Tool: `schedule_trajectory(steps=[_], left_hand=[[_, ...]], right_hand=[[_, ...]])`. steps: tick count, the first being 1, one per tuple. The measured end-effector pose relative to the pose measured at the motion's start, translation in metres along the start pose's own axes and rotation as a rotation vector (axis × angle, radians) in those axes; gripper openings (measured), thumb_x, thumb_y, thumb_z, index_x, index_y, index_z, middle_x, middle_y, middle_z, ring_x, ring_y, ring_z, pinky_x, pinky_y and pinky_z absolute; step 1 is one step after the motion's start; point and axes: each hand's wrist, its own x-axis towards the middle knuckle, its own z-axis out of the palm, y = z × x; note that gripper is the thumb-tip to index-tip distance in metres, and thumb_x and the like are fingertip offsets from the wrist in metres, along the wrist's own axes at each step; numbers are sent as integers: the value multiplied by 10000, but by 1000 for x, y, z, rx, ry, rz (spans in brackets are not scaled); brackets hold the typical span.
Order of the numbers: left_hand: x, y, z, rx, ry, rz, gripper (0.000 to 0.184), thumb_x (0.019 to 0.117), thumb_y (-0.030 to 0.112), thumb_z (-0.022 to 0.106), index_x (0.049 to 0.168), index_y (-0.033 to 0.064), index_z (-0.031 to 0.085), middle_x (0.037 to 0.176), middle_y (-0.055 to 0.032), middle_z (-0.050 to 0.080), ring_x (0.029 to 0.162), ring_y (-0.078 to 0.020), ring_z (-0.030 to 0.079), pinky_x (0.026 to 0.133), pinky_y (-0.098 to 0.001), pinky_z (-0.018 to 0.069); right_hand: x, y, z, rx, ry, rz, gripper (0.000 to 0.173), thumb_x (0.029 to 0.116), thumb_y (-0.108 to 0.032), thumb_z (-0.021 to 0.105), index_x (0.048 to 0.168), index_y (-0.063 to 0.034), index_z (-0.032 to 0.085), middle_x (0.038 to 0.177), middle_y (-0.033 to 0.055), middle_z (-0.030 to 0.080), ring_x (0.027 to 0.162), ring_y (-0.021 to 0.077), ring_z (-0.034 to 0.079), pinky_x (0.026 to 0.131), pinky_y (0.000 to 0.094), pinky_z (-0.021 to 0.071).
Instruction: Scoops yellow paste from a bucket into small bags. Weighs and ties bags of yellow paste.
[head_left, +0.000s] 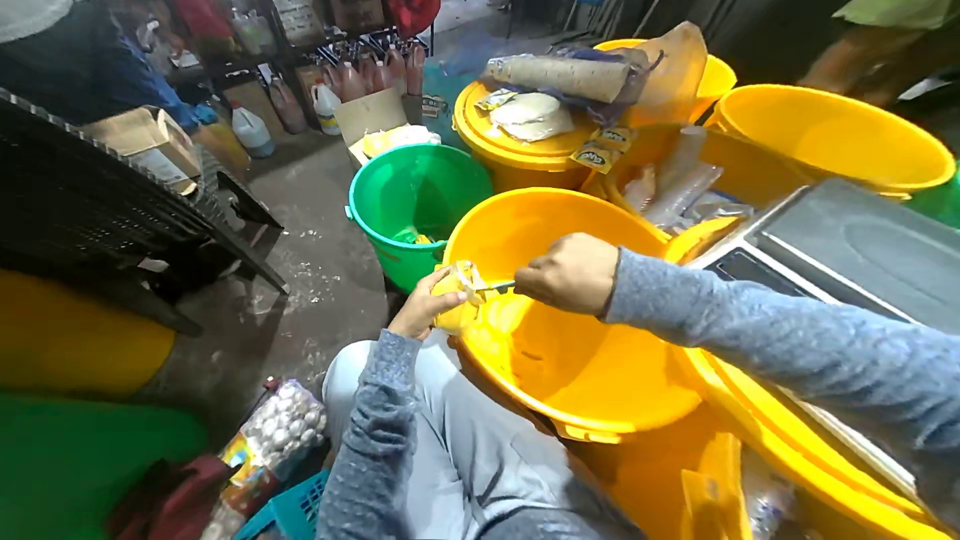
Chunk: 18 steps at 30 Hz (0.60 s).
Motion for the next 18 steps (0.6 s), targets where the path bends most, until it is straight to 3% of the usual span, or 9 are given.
schedule_trajectory(steps=[4,6,8,10,12,14,16,18], left_hand=[[7,-5,7,140,87,39,607,816,138,741,1390,94,548,1119,-50,689,903,-108,672,785,-306,586],[9,-2,10,176,143,88,568,847,75,723,1390,73,556,1177,-71,674,963,-124,664,836,-330,581],[10,-2,4,119,210,126,517,866,124,679,1366,83,557,1126,-25,702,945,-101,687,824,-322,604],[11,1,-10,-51,304,129,418,895,159,595,1302,92,531,1046,-15,715,925,-123,703,806,-357,618],[8,13,-24,-205,373,136,300,908,246,570,1192,151,575,1027,-18,719,943,-150,702,807,-380,609],[11,21,-44,-337,275,170,483,867,441,676,1255,166,585,1148,-80,696,1032,-241,690,844,-458,608],[17,21,-55,-388,199,192,628,861,603,663,1322,194,543,1196,-73,664,1055,-247,673,861,-470,604],[22,18,-57,-379,214,235,634,860,620,662,1309,187,544,1170,-54,665,1046,-211,668,877,-427,599]], right_hand=[[6,-11,-12,18,-74,184,281,987,-195,638,754,-41,660,570,92,577,542,305,632,483,484,472],[8,-14,-32,32,-126,251,283,998,-194,629,766,-34,655,586,124,581,571,349,641,499,519,467],[1,-6,-63,84,-119,303,275,1009,-235,623,811,-53,677,611,139,585,596,378,633,508,562,449],[-15,20,-85,149,13,286,263,999,-331,594,855,-143,707,652,58,583,586,268,598,490,497,428],[-20,47,-84,202,32,309,238,969,-384,604,873,-217,743,749,-23,630,667,146,605,564,415,475],[6,51,-54,121,-269,482,255,954,-389,682,840,-165,726,746,93,650,712,323,647,596,573,475],[37,47,32,125,-651,608,310,933,-355,719,818,-69,690,795,179,654,793,413,655,649,638,480],[40,37,136,276,-914,657,301,965,-235,697,979,64,720,1027,274,693,1017,468,661,852,692,487]])
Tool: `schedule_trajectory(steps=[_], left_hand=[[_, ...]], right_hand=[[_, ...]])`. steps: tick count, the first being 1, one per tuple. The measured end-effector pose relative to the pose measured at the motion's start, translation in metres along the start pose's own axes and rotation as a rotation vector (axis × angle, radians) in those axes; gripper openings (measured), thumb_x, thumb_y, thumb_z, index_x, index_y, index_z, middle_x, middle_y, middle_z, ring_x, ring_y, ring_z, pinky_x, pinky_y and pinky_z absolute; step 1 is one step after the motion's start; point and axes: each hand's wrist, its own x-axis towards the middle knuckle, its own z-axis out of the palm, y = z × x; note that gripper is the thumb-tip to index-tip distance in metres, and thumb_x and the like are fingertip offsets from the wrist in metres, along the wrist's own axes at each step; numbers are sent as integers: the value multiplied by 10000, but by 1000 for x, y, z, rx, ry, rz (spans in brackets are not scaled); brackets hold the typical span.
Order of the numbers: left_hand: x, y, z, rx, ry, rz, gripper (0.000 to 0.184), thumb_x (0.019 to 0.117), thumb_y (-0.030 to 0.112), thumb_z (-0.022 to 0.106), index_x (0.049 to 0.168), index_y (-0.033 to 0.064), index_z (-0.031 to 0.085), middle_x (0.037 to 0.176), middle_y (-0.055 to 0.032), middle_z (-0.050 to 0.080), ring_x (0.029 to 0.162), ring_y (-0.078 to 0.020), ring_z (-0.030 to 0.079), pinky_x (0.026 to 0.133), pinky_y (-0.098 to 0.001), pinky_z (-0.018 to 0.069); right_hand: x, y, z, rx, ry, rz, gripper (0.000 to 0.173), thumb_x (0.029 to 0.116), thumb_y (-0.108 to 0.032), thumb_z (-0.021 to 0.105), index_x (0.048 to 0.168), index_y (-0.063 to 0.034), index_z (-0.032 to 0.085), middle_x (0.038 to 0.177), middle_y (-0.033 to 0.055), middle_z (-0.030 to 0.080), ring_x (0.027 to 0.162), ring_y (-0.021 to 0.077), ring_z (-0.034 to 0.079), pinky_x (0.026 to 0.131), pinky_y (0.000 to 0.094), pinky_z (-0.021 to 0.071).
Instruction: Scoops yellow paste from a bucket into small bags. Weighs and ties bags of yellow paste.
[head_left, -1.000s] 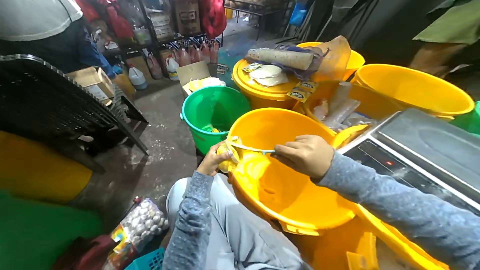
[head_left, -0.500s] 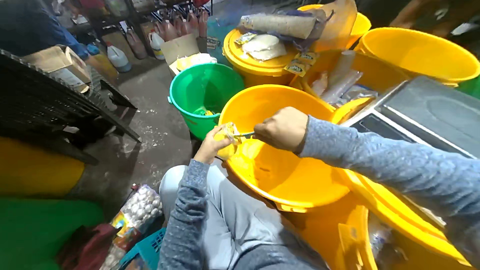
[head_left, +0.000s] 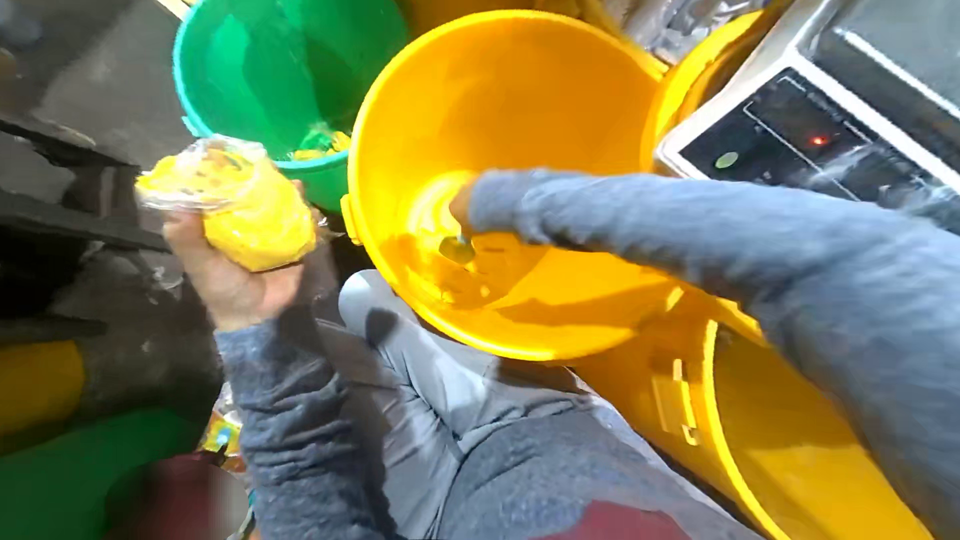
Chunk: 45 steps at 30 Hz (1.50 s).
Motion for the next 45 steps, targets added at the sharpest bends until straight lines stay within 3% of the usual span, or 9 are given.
schedule_trajectory(steps=[9,10,13,16,21,26,28,38,45], left_hand=[[7,0,-19,-209,20,21,612,983,595,466,1386,135,477,1299,-144,617,1153,-321,635,937,-515,567],[5,0,-22,-171,15,-13,706,1001,688,263,1457,170,416,1364,-121,583,1207,-313,616,961,-521,561],[7,0,-27,-119,-21,-42,885,953,762,34,1479,143,385,1327,-140,588,1122,-305,648,904,-488,589],[11,-1,-27,-14,-34,-8,863,966,725,21,1449,114,394,1260,-132,594,1039,-261,655,853,-406,598],[5,-6,-22,-99,-28,27,798,986,714,122,1471,133,375,1376,-170,547,1142,-343,635,907,-500,581],[9,-11,-11,-11,-100,70,649,1011,656,324,1404,156,450,1350,-120,573,1174,-309,627,962,-473,568],[9,-12,-8,27,-116,98,587,995,611,466,1376,164,491,1326,-90,595,1204,-284,616,1017,-469,539],[-5,-10,19,1,103,79,747,706,529,860,1266,164,527,1133,-55,693,1076,-215,685,919,-428,595],[-28,-11,20,62,107,108,676,704,355,893,1233,164,518,1009,15,713,929,-126,711,823,-360,624]], right_hand=[[37,0,191,525,-341,156,420,1113,-193,416,1375,110,541,1459,287,524,1390,413,497,1164,560,375],[45,-15,223,622,-33,218,401,1082,-205,494,1158,149,666,1219,331,662,1178,455,647,1021,592,491],[78,-24,182,783,-447,267,472,1112,-230,427,1367,159,510,1461,324,501,1404,408,474,1166,520,355],[87,-26,185,864,-467,311,487,1102,-231,451,1370,173,503,1460,334,499,1404,414,469,1173,514,337],[130,-27,263,1079,-360,509,484,1068,-279,532,1333,125,556,1379,300,568,1282,368,581,1102,485,436],[133,-11,267,909,-246,205,491,1086,-311,468,1272,119,616,1289,313,627,1199,405,629,1038,526,481],[122,-3,230,932,-330,233,490,1115,-328,429,1346,81,569,1365,269,580,1253,369,574,1092,507,410],[129,71,151,1006,-42,226,411,1023,-370,636,1047,32,721,910,149,700,755,221,625,772,439,524],[-22,77,41,1402,371,56,342,1084,-315,501,980,-26,651,629,-17,494,453,51,400,423,216,352]])
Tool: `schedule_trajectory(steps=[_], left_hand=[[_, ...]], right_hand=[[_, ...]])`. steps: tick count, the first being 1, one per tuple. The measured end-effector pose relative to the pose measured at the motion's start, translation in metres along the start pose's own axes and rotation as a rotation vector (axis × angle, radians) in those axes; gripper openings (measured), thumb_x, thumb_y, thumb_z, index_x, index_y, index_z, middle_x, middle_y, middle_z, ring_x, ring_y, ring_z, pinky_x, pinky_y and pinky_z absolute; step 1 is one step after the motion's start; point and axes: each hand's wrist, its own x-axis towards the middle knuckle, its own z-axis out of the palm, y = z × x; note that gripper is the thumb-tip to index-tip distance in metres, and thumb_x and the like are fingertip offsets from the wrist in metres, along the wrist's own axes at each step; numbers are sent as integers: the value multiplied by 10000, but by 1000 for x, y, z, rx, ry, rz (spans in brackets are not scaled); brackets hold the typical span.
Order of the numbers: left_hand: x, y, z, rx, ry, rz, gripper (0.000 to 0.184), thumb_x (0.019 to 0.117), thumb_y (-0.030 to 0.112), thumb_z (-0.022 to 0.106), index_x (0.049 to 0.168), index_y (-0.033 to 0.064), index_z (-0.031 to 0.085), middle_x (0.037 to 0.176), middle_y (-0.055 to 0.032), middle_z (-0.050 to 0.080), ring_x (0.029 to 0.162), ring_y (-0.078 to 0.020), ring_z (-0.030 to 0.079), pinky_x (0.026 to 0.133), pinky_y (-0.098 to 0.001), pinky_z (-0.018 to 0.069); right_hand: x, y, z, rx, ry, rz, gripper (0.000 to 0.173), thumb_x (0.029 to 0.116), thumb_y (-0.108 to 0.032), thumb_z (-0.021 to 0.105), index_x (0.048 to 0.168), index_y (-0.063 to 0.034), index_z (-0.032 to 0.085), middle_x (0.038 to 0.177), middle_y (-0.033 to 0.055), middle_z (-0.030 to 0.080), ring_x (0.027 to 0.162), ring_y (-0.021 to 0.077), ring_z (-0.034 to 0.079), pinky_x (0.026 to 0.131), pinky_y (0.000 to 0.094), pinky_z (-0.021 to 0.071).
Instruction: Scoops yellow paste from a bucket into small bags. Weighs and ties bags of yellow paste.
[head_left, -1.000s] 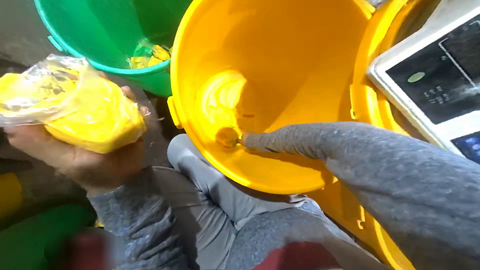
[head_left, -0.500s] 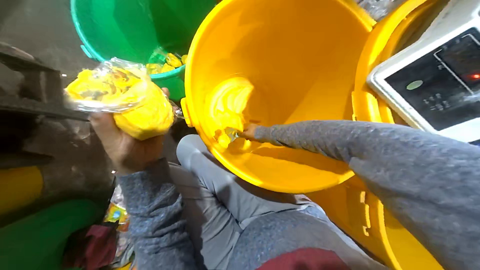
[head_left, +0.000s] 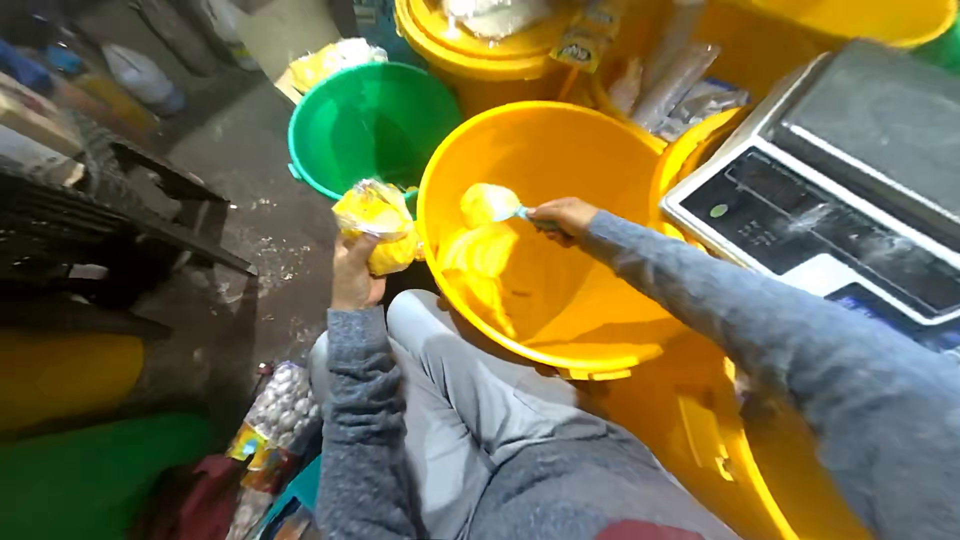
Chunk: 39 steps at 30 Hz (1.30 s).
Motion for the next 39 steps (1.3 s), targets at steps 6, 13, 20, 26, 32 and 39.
schedule_trajectory(steps=[6,13,20,26,32,39], left_hand=[[-15,-13,13,100,-143,-17,637,698,215,894,1251,206,578,1024,58,720,884,-79,704,760,-303,616],[-13,-28,32,223,-186,84,914,691,159,872,1502,103,451,1254,-28,662,1021,-92,674,868,-306,594],[-13,-36,36,419,-97,185,794,730,173,838,1447,37,525,1273,-81,668,1060,-110,677,923,-319,580],[-9,-30,34,454,-98,152,699,767,188,801,1407,32,566,1216,-88,688,1019,-112,686,904,-314,582],[-10,-13,27,458,-210,39,727,742,170,802,1413,38,558,1201,-84,688,1006,-107,685,896,-309,586],[-14,-11,28,494,-236,-60,735,733,176,815,1412,53,562,1163,-86,702,979,-120,697,887,-322,593]], right_hand=[[-115,-58,14,205,129,-499,291,1076,-229,482,884,-72,635,572,-47,522,409,6,408,402,165,372],[-123,-26,73,-316,454,-775,366,1026,-342,579,955,-16,730,698,77,658,592,133,600,586,347,516],[-147,-8,102,-603,665,-885,316,1011,-266,564,886,-10,701,608,114,634,501,279,640,442,467,502],[-163,-4,60,-713,553,-945,348,1007,-329,562,863,-44,700,610,91,631,506,256,635,446,462,502],[-154,-31,-26,-737,605,-1176,336,1027,-328,588,1083,-56,776,825,161,729,672,283,695,604,459,571],[-145,-70,-12,-1207,628,-1531,248,1039,-181,547,1065,-15,729,603,158,573,478,330,574,457,444,456]])
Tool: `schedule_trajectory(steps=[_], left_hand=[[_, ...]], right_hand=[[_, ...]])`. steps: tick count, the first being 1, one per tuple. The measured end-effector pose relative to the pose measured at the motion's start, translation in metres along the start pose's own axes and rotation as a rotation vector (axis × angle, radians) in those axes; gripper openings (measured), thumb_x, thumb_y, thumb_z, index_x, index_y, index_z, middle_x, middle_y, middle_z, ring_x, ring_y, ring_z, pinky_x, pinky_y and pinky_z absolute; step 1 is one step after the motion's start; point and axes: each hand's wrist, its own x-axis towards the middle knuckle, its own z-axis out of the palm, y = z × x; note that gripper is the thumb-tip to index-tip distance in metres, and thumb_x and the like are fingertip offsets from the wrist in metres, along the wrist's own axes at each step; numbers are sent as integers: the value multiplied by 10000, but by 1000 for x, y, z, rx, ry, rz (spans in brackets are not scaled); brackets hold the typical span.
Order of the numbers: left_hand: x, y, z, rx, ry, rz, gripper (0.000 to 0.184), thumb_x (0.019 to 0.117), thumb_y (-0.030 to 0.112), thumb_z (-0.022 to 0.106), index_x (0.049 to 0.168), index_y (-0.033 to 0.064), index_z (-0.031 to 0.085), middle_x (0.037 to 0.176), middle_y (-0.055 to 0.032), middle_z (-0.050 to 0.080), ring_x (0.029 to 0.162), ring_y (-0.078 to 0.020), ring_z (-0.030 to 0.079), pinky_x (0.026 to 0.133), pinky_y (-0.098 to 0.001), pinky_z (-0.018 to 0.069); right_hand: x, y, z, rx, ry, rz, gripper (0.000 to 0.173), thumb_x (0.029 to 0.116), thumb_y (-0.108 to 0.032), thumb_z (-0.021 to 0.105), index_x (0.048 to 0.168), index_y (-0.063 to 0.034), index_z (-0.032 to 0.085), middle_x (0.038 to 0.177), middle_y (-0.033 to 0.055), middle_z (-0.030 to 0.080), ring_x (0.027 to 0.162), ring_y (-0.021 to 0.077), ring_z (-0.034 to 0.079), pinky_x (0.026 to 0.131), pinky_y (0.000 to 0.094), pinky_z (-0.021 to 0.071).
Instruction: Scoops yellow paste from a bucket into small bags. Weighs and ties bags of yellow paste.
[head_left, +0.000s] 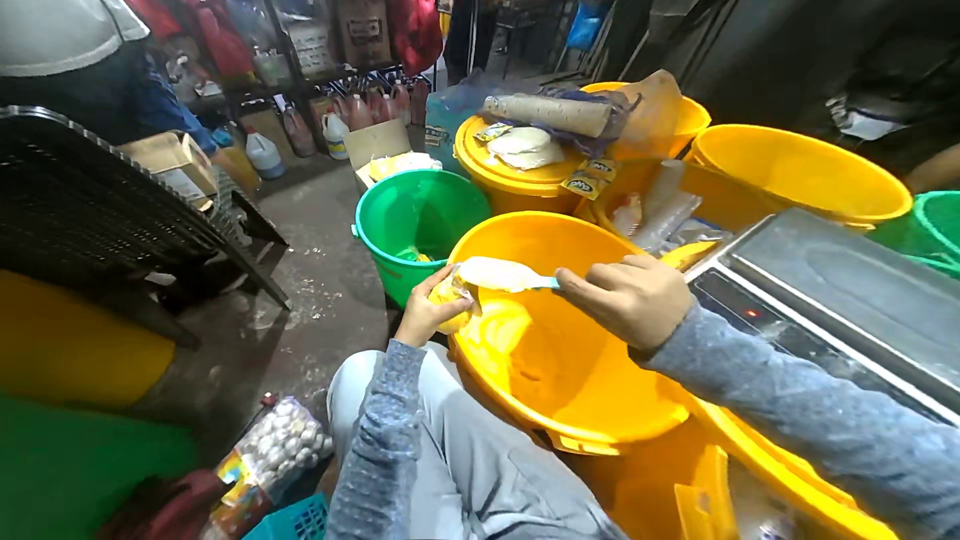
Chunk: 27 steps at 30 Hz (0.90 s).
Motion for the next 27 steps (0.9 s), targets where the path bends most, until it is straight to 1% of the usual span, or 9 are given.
schedule_trajectory(steps=[3,7,12,15,17,19,20,23,27], left_hand=[[-1,0,-2,-76,-12,-36,768,748,182,803,1449,47,518,1188,-87,687,973,-115,688,878,-312,589],[-1,-4,2,-201,-14,-63,830,757,280,808,1475,37,468,1159,-70,689,939,-108,689,852,-307,593],[-3,-7,10,-271,50,-106,716,830,341,732,1413,17,473,1056,-71,694,885,-125,696,816,-328,601],[-3,-10,6,-312,23,-79,789,783,424,775,1414,53,481,1070,-55,706,909,-126,705,832,-334,605],[-4,-8,3,-270,-15,-106,834,732,303,792,1441,43,437,1110,-79,687,934,-141,699,843,-343,604],[-3,-5,7,-213,3,-139,764,771,134,751,1449,15,420,1139,-126,666,955,-166,689,857,-359,596],[-2,-5,9,-181,27,-144,722,794,103,742,1441,12,434,1137,-134,665,954,-170,687,856,-360,595],[4,-13,11,-76,84,-126,661,807,102,778,1406,27,509,1153,-141,669,970,-178,685,865,-369,590],[3,-11,7,61,105,-74,638,813,105,788,1406,84,556,1209,-112,672,1005,-169,677,872,-382,584]], right_hand=[[-1,3,14,74,-71,-36,278,1034,-218,531,953,-14,702,563,132,542,449,311,564,429,426,444],[0,-11,20,187,-123,70,355,1025,-275,521,858,-17,699,550,128,562,464,311,595,424,430,456],[13,-38,26,303,-248,203,315,992,-247,580,803,-14,677,583,139,601,515,320,643,446,460,481],[19,-39,32,313,-309,193,294,992,-228,586,806,-18,672,589,138,605,525,327,649,455,471,484],[26,-31,32,345,-378,191,281,995,-220,594,826,-13,682,608,149,623,555,348,663,481,508,496],[31,-23,33,378,-432,200,287,1001,-234,599,834,-20,694,617,140,631,574,345,665,499,516,495],[32,-22,35,382,-449,207,293,1004,-243,597,835,-25,698,619,134,634,579,339,667,505,514,497],[29,-25,38,395,-470,224,302,1009,-248,585,833,-26,690,621,130,630,584,335,667,508,513,497],[30,-7,14,450,-431,249,241,969,-238,659,813,-64,717,584,86,615,525,285,636,473,514,493]])
